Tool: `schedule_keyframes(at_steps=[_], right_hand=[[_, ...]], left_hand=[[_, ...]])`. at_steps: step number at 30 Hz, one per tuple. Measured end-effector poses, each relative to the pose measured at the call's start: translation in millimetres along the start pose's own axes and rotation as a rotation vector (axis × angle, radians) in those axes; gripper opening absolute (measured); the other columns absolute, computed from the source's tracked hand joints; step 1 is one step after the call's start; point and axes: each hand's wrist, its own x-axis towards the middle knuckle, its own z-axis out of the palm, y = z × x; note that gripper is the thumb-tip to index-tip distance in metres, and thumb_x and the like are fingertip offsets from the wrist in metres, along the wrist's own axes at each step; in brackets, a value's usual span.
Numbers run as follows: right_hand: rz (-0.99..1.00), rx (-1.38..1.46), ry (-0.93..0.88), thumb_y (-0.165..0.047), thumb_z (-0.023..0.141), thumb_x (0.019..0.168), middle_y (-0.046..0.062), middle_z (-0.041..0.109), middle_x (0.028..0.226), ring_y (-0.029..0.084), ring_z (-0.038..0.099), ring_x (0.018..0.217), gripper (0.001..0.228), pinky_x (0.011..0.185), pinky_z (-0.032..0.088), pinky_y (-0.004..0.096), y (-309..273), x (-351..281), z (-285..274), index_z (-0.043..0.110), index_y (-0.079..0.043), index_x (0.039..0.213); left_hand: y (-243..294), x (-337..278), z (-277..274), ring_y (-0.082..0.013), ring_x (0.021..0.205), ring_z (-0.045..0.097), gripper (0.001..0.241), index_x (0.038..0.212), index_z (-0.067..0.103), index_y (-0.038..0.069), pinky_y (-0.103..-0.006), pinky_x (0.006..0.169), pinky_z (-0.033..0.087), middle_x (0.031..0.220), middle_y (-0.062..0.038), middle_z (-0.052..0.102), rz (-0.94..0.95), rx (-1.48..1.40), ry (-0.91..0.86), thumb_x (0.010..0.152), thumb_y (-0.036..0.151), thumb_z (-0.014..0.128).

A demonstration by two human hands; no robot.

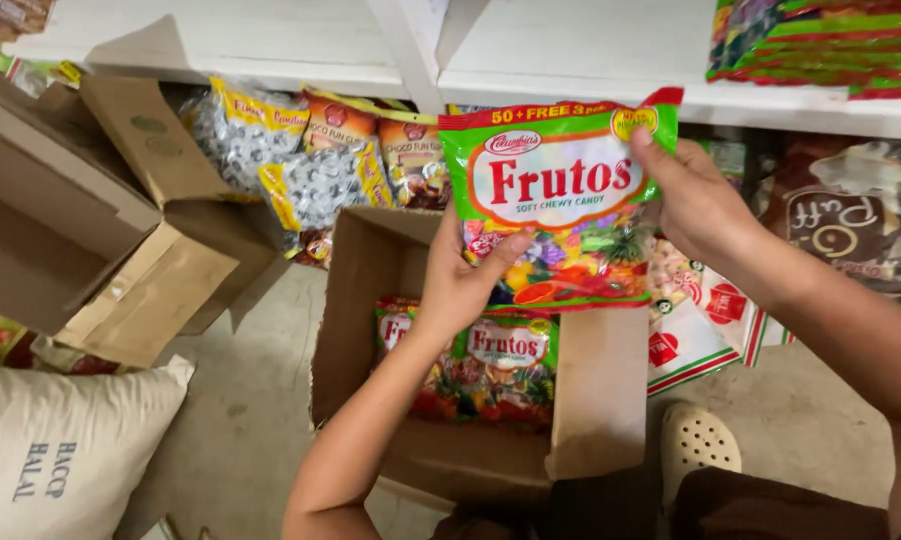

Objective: The recorder is picking up bags of candy from a shelf and floor and packing them into a cardboard box.

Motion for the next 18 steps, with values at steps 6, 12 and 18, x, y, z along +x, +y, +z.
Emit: schedule_keyframes(at_steps=[6, 12, 18], right_hand=[[0.09, 0.086, 0.05, -0.031, 0.052, 0.106, 0.01, 0.072, 0.125, 0.02, 0.072, 0.111, 0.038, 0.099, 0.058, 0.041, -39.3, -15.3, 62.2, 0.062, -0.002, 0.129], [-0.111, -0.032, -0.232, -0.014, 0.052, 0.118, 0.014, 0.064, 0.128, 0.024, 0.062, 0.121, 0.02, 0.113, 0.051, 0.04, 50.7, -10.0, -58.9, 0.059, 0.002, 0.127], [-0.191, -0.517, -0.423, -0.021, 0.058, 0.109, 0.014, 0.066, 0.128, 0.027, 0.064, 0.115, 0.026, 0.1, 0.052, 0.039, 4.5, -6.9, -50.9, 0.062, -0.002, 0.127]], left_hand=[[-29.2, -10.8, -41.2, -0.0149, 0.122, 0.062, 0.056, 0.145, 0.05, 0.0, -0.0331, 0.109, 0.05, 0.133, -0.009, 0.066, -0.078, 0.019, 0.006, 0.097, 0.012, 0.077], [-19.7, -36.3, -74.1, -0.0161, 0.126, 0.061, 0.055, 0.151, 0.049, 0.001, -0.0315, 0.113, 0.049, 0.138, -0.011, 0.066, -0.218, -0.012, 0.052, 0.107, 0.029, 0.065], [-16.1, -65.9, -122.9, -0.0181, 0.118, 0.066, 0.059, 0.154, 0.045, 0.002, -0.032, 0.102, 0.053, 0.133, -0.012, 0.069, -0.352, -0.134, 0.087, 0.104, 0.027, 0.064]])
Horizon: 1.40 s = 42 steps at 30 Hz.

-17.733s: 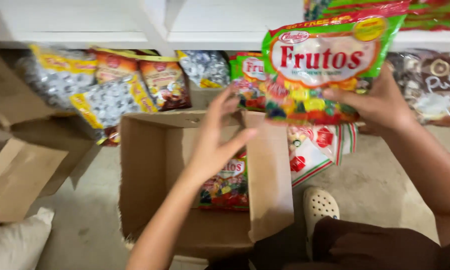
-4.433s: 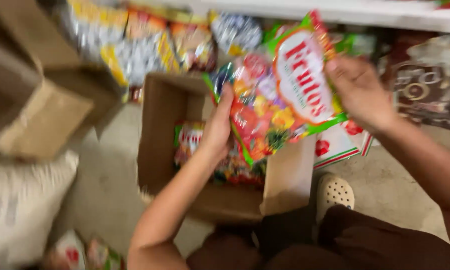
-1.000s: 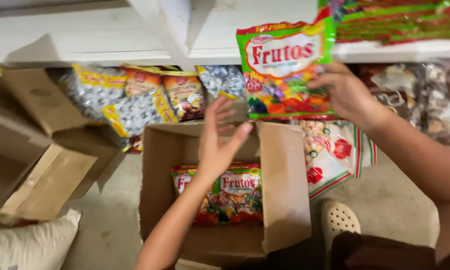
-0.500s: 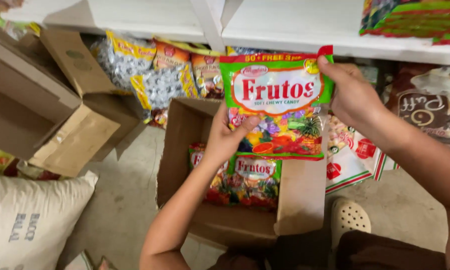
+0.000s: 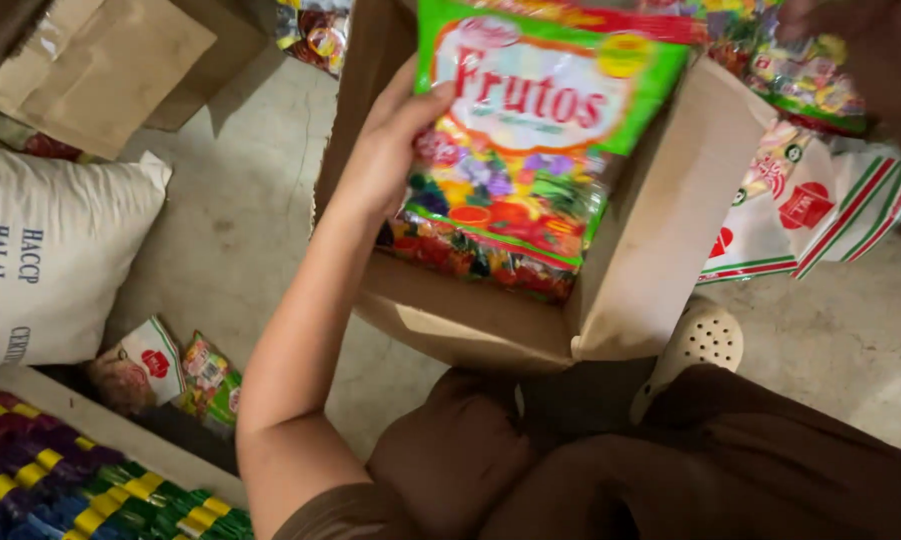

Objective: The recorder is picking up bags of candy from a shelf and floor and packing them into a cardboard box.

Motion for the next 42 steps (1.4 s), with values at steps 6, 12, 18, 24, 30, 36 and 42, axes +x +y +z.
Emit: schedule_keyframes(at_steps=[6, 12, 18, 24, 30, 36, 42], right_hand=[[-0.079, -0.493, -0.168, -0.029, 0.064, 0.101, 0.014, 0.068, 0.127, 0.029, 0.067, 0.11, 0.034, 0.088, 0.054, 0.038, -34.1, 7.4, 65.1, 0.065, -0.007, 0.127], [-0.118, -1.026, -0.55, -0.023, 0.072, 0.081, 0.011, 0.063, 0.136, 0.034, 0.06, 0.123, 0.047, 0.096, 0.051, 0.048, -25.1, 60.2, 154.7, 0.068, -0.013, 0.127], [0.253, -1.149, -0.943, -0.014, 0.066, 0.087, 0.008, 0.067, 0.13, 0.031, 0.065, 0.117, 0.052, 0.097, 0.055, 0.045, 32.5, 57.8, 190.4, 0.062, -0.023, 0.139], [0.379, -1.142, -1.111, -0.009, 0.061, 0.09, 0.011, 0.071, 0.123, 0.031, 0.069, 0.113, 0.053, 0.096, 0.056, 0.044, 57.9, 50.9, 204.8, 0.064, -0.028, 0.14], [0.452, -1.243, -1.25, -0.007, 0.068, 0.083, 0.006, 0.062, 0.133, 0.031, 0.065, 0.118, 0.063, 0.092, 0.059, 0.045, 62.5, 44.8, 221.1, 0.063, -0.033, 0.14], [0.476, -1.276, -1.288, -0.015, 0.079, 0.078, 0.006, 0.056, 0.139, 0.032, 0.062, 0.12, 0.07, 0.09, 0.059, 0.047, 53.9, 47.6, 227.7, 0.06, -0.04, 0.141], [0.405, -1.289, -1.304, -0.022, 0.078, 0.076, 0.011, 0.072, 0.108, 0.032, 0.069, 0.099, 0.034, 0.081, 0.059, 0.048, 80.2, 43.0, 230.5, 0.077, -0.021, 0.11]], left_hand=[[-48.3, -7.5, -30.5, -0.0181, 0.111, 0.071, 0.056, 0.15, 0.046, 0.002, -0.0314, 0.093, 0.059, 0.128, -0.013, 0.071, -0.207, 0.009, 0.112, 0.098, 0.017, 0.062], [-114.3, -7.0, -20.1, -0.0208, 0.105, 0.069, 0.059, 0.152, 0.045, 0.006, -0.0356, 0.089, 0.057, 0.125, -0.015, 0.071, -0.506, 0.107, 0.061, 0.096, 0.013, 0.061], [-166.3, -4.5, -20.4, -0.0257, 0.128, 0.061, 0.07, 0.158, 0.029, 0.012, -0.0407, 0.106, 0.051, 0.142, -0.016, 0.06, -0.74, -0.094, -0.017, 0.095, 0.016, 0.058], [-206.2, 3.7, -31.3, -0.0295, 0.148, 0.031, 0.083, 0.161, 0.006, 0.011, -0.0429, 0.117, 0.027, 0.16, -0.017, 0.033, -0.78, 0.493, -0.103, 0.103, 0.039, 0.059], [-118.0, 0.1, 19.5, -0.04, 0.119, 0.066, 0.062, 0.135, 0.053, -0.003, -0.0474, 0.102, 0.051, 0.125, -0.026, 0.067, -0.658, 1.39, -0.411, 0.107, 0.051, 0.046], [-115.0, -11.1, 12.9, -0.0349, 0.103, 0.072, 0.022, 0.103, 0.076, 0.01, -0.0478, 0.084, 0.059, 0.106, -0.017, 0.075, -0.34, 1.625, -0.589, 0.085, 0.022, 0.074], [-198.3, -9.1, -3.0, -0.0332, 0.09, 0.072, 0.031, 0.093, 0.072, 0.008, -0.0476, 0.077, 0.056, 0.093, -0.015, 0.075, -0.427, 1.329, -0.998, 0.074, 0.03, 0.084]])
